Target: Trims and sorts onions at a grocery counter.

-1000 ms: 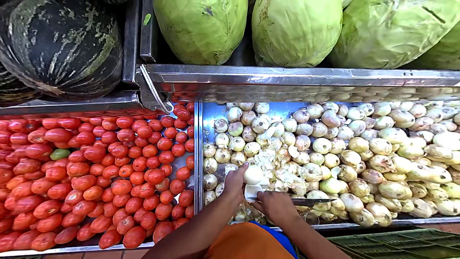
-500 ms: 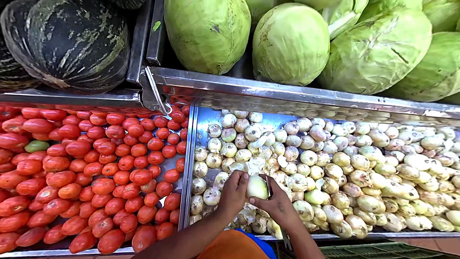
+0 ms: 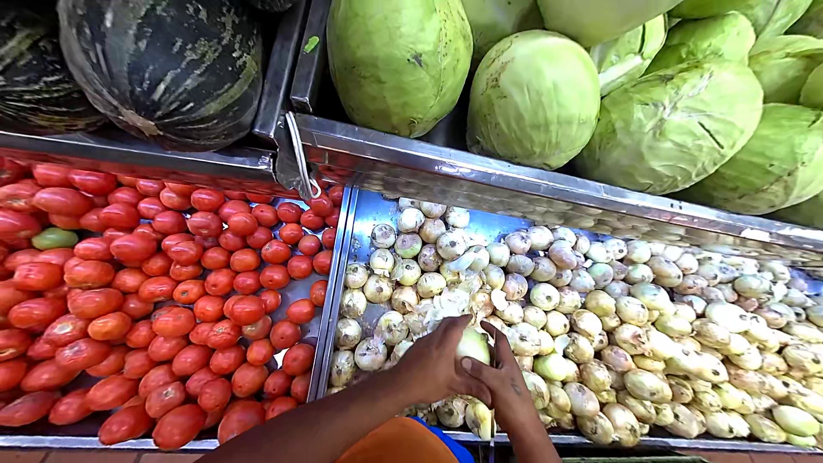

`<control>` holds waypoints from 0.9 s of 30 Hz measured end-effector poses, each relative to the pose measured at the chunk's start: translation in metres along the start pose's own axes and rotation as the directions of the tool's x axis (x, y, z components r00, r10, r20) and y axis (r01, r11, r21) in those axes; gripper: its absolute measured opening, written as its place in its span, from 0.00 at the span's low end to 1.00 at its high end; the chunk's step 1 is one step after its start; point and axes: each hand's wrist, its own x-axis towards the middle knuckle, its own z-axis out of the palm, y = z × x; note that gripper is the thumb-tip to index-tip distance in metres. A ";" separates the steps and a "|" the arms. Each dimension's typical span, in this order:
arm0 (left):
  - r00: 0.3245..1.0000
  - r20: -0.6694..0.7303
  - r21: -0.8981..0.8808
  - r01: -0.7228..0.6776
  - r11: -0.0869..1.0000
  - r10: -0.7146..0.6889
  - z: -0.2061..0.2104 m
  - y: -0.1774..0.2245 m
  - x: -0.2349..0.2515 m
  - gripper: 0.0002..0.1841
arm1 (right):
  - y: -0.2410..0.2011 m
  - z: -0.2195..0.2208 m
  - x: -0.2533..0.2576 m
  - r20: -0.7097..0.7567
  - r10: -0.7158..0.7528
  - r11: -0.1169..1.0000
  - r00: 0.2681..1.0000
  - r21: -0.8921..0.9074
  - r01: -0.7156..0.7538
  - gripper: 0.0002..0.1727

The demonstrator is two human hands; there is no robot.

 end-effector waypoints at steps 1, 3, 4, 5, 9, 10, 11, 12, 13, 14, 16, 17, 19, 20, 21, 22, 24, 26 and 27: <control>1.000 0.016 -0.032 0.021 0.999 -0.020 0.002 -0.004 0.003 0.66 | 0.001 0.000 -0.001 -0.002 0.011 0.998 1.000 0.062 -0.011 0.61; 0.997 0.027 -0.051 0.076 0.996 -0.075 0.008 -0.012 0.007 0.64 | 0.002 -0.001 -0.005 -0.035 0.022 0.996 0.999 0.084 -0.019 0.59; 0.994 0.029 -0.041 0.102 0.994 -0.101 0.012 -0.015 0.007 0.61 | 0.004 -0.001 -0.006 -0.054 0.017 0.999 0.998 0.046 -0.014 0.58; 0.992 0.035 -0.036 0.122 0.992 -0.121 0.015 -0.017 0.007 0.59 | 0.006 -0.002 -0.007 -0.071 0.004 1.000 0.997 0.003 -0.003 0.57; 0.988 0.097 -0.016 0.122 0.992 -0.120 0.013 -0.020 0.012 0.54 | 0.016 0.002 -0.006 -0.150 -0.039 0.996 0.988 -0.089 0.025 0.53; 0.986 0.121 0.002 0.116 0.993 -0.115 0.012 -0.022 0.014 0.52 | 0.018 0.002 -0.006 -0.166 -0.045 0.993 0.985 -0.114 0.026 0.53; 0.983 0.139 0.034 0.114 0.993 -0.118 0.013 -0.024 0.016 0.50 | 0.020 0.001 -0.007 -0.179 -0.051 0.988 0.982 -0.151 0.023 0.52; 0.980 0.147 0.064 0.124 0.990 -0.132 0.014 -0.027 0.017 0.48 | 0.021 0.001 -0.007 -0.192 -0.052 0.981 0.980 -0.195 0.014 0.51; 0.977 0.149 0.083 0.144 0.986 -0.155 0.017 -0.029 0.017 0.45 | 0.023 0.000 -0.006 -0.204 -0.052 0.972 0.978 -0.233 0.003 0.51; 0.973 0.146 0.095 0.168 0.981 -0.181 0.019 -0.030 0.018 0.43 | 0.025 0.000 -0.005 -0.215 -0.049 0.967 0.975 -0.256 -0.008 0.50; 0.965 0.135 0.092 0.213 0.973 -0.224 0.023 -0.033 0.020 0.37 | 0.029 -0.001 -0.002 -0.232 -0.046 0.968 0.972 -0.249 -0.013 0.49; 0.959 0.129 0.088 0.243 0.966 -0.253 0.025 -0.035 0.021 0.31 | 0.029 -0.002 0.000 -0.242 -0.051 0.967 0.969 -0.254 -0.013 0.48; 0.948 0.118 0.098 0.287 0.953 -0.297 0.029 -0.040 0.021 0.20 | 0.028 -0.002 0.001 -0.247 -0.065 0.950 0.967 -0.313 -0.016 0.48; 0.949 0.114 0.093 0.284 0.954 -0.294 0.031 -0.044 0.020 0.16 | 0.028 -0.001 0.002 -0.239 -0.072 0.939 0.968 -0.344 -0.015 0.47; 0.959 0.114 0.075 0.251 0.965 -0.259 0.031 -0.048 0.017 0.15 | 0.026 -0.001 0.003 -0.227 -0.078 0.938 0.971 -0.347 -0.006 0.46; 0.972 0.140 0.062 0.184 0.981 -0.191 0.028 -0.051 0.015 0.16 | 0.026 -0.003 0.004 -0.215 -0.085 0.951 0.973 -0.310 0.014 0.44; 0.963 0.270 0.115 -0.055 0.992 0.023 0.016 -0.055 0.013 0.21 | 0.025 -0.013 0.008 -0.208 -0.090 0.983 0.974 -0.174 0.053 0.40; 0.936 0.330 0.252 -0.211 0.944 0.121 0.001 -0.052 0.013 0.23 | 0.020 -0.032 0.011 -0.228 -0.018 0.992 0.974 -0.123 -0.010 0.37; 0.952 0.290 0.321 -0.191 0.928 0.096 -0.006 -0.048 0.014 0.23 | 0.017 -0.041 0.012 -0.233 0.042 0.992 0.972 -0.103 -0.067 0.35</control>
